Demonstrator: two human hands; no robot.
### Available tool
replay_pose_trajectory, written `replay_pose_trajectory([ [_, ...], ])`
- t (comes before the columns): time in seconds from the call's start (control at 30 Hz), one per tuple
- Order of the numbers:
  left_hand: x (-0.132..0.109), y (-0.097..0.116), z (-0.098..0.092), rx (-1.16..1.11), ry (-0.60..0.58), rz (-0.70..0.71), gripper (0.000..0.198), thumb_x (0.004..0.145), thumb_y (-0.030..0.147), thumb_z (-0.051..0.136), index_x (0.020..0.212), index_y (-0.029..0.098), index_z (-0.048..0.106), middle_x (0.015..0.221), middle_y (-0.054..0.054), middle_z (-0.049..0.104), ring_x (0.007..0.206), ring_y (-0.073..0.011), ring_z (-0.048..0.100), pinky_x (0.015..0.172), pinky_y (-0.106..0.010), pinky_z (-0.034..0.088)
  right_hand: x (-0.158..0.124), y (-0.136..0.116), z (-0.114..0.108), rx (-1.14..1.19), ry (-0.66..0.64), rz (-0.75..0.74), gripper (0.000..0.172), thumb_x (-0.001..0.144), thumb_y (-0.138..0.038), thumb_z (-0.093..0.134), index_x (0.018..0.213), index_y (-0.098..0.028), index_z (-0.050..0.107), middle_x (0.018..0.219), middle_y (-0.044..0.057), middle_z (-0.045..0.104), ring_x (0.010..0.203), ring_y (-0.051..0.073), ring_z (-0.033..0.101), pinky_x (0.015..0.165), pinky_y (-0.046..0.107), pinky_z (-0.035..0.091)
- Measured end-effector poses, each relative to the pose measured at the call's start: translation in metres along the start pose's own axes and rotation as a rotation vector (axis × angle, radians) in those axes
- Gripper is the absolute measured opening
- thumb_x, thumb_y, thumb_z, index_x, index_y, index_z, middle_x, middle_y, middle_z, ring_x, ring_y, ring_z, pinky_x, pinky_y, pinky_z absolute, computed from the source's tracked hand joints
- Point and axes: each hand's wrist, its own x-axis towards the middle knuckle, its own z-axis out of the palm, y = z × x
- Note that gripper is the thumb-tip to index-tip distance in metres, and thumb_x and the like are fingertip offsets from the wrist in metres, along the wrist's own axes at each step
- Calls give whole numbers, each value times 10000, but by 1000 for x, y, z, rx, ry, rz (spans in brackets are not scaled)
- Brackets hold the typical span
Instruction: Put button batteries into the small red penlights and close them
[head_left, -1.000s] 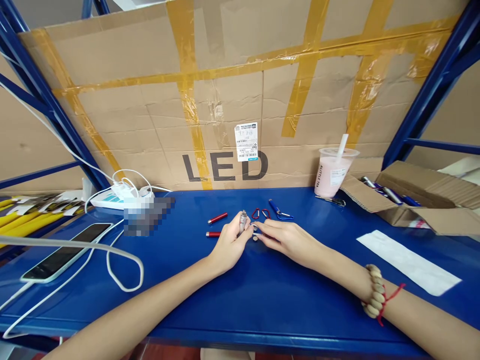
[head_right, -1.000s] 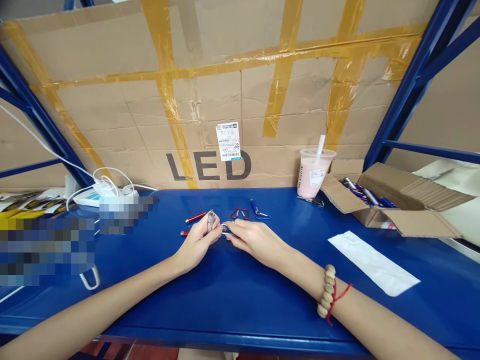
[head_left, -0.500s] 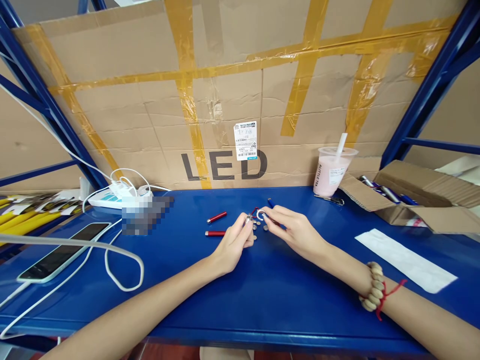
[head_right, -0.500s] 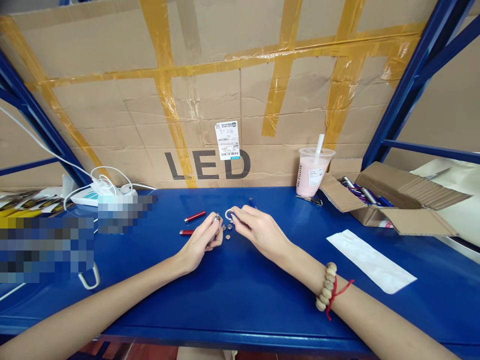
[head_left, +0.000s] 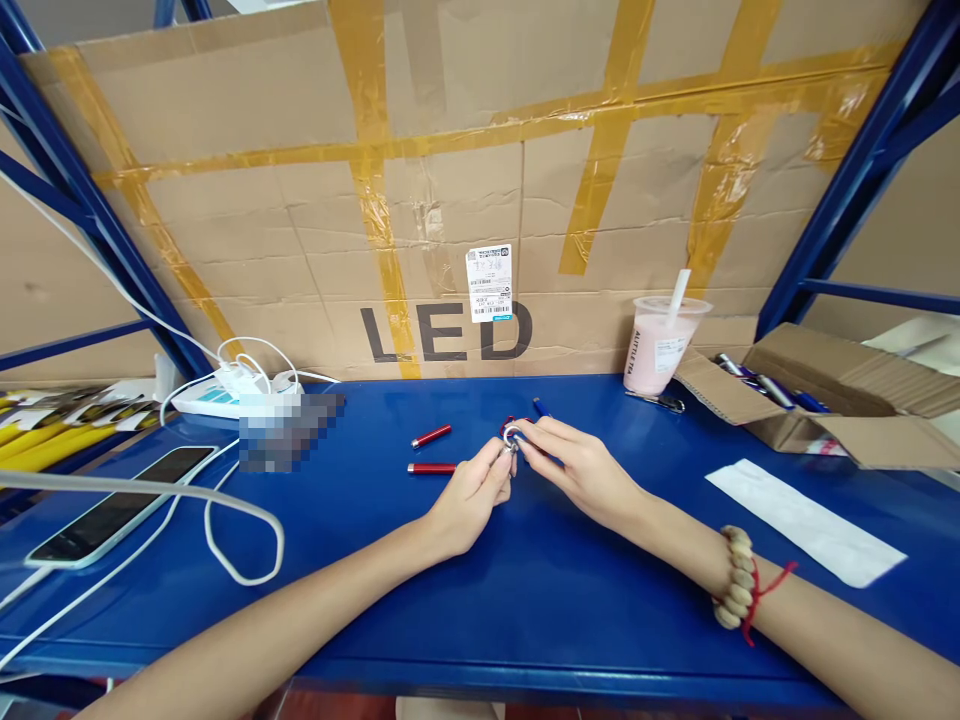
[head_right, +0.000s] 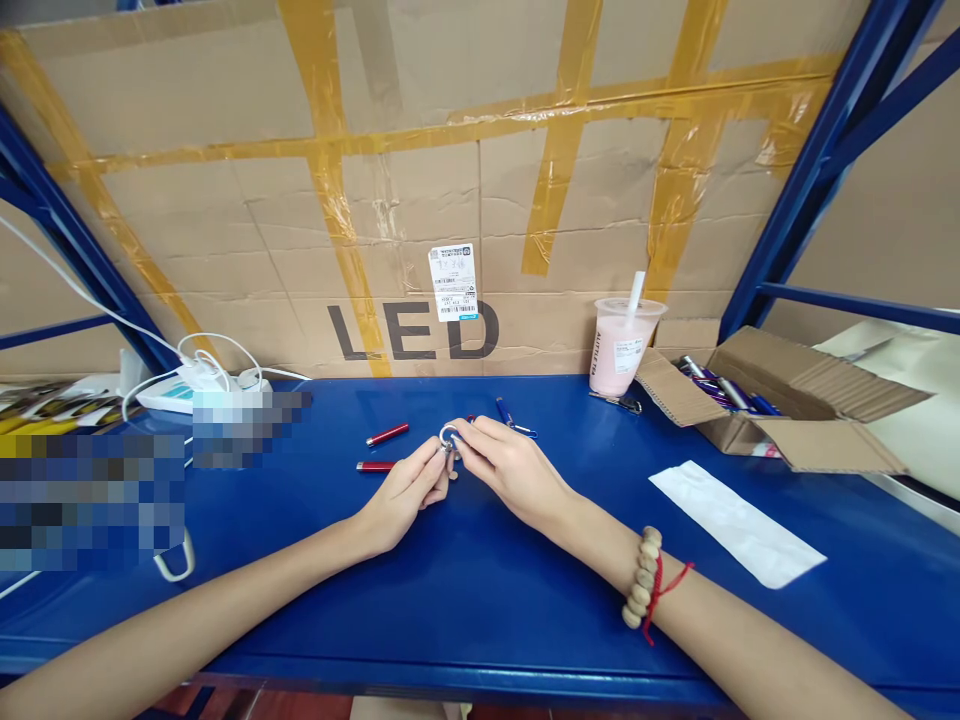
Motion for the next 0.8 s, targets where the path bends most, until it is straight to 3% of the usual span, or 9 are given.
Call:
replay_pose_trajectory([
  [0.2, 5, 8, -9, 148, 72, -18, 260, 896, 378, 346, 877, 157, 482, 595, 39, 402, 537, -84, 380, 555, -216, 351, 3, 7, -12, 186, -116, 120, 355, 924, -328, 348, 1230, -201, 477, 899, 52, 593, 803, 143, 559, 793, 297, 456],
  [0.3, 6, 7, -12, 247, 34, 3, 201, 862, 340, 434, 904, 166, 524, 700, 3, 534, 640, -113, 494, 626, -234, 393, 3, 9, -11, 386, -203, 241, 462, 899, -365, 401, 1321, -181, 361, 820, 27, 599, 695, 121, 578, 688, 268, 488],
  [0.4, 6, 2, -12, 243, 4, -4, 207, 845, 321, 468, 993, 179, 440, 705, 7, 560, 639, -124, 520, 605, -233, 389, 3, 8, -7, 463, -347, 261, 435, 880, -380, 432, 1246, -148, 473, 686, 7, 598, 606, 113, 574, 591, 231, 479],
  [0.47, 5, 0, -11, 237, 20, -27, 269, 837, 310, 471, 1042, 187, 348, 648, 38, 515, 588, -116, 494, 568, -221, 376, 4, 9, -5, 445, -365, 274, 386, 880, -378, 426, 1139, -135, 576, 632, 9, 603, 569, 111, 568, 572, 223, 472],
  [0.57, 6, -3, -13, 359, 156, -24, 366, 797, 305, 516, 1063, 189, 293, 742, 23, 494, 636, -118, 475, 587, -227, 385, 6, 21, -8, 277, -187, 325, 345, 861, -363, 456, 1071, -147, 626, 768, 47, 657, 643, 130, 592, 617, 236, 474],
  [0.63, 8, -3, -18, 480, 262, -26, 396, 776, 312, 536, 1071, 188, 303, 876, -22, 490, 729, -137, 474, 615, -243, 400, 4, 35, -13, 21, -11, 377, 326, 856, -351, 460, 1064, -175, 638, 867, 60, 659, 712, 152, 594, 646, 253, 463],
  [0.7, 10, -4, -24, 587, 324, -35, 354, 775, 296, 527, 1057, 187, 342, 959, -51, 478, 802, -160, 464, 633, -261, 413, 0, 52, -18, -248, 41, 448, 324, 854, -327, 456, 1094, -197, 631, 830, 58, 653, 691, 167, 585, 613, 261, 443],
  [0.8, 12, -7, -33, 769, 332, -9, 187, 796, 237, 482, 970, 191, 433, 984, -53, 486, 892, -193, 448, 733, -319, 417, -7, 71, -21, -443, -6, 556, 321, 842, -280, 465, 1105, -196, 629, 844, 68, 648, 690, 182, 591, 580, 260, 424],
])
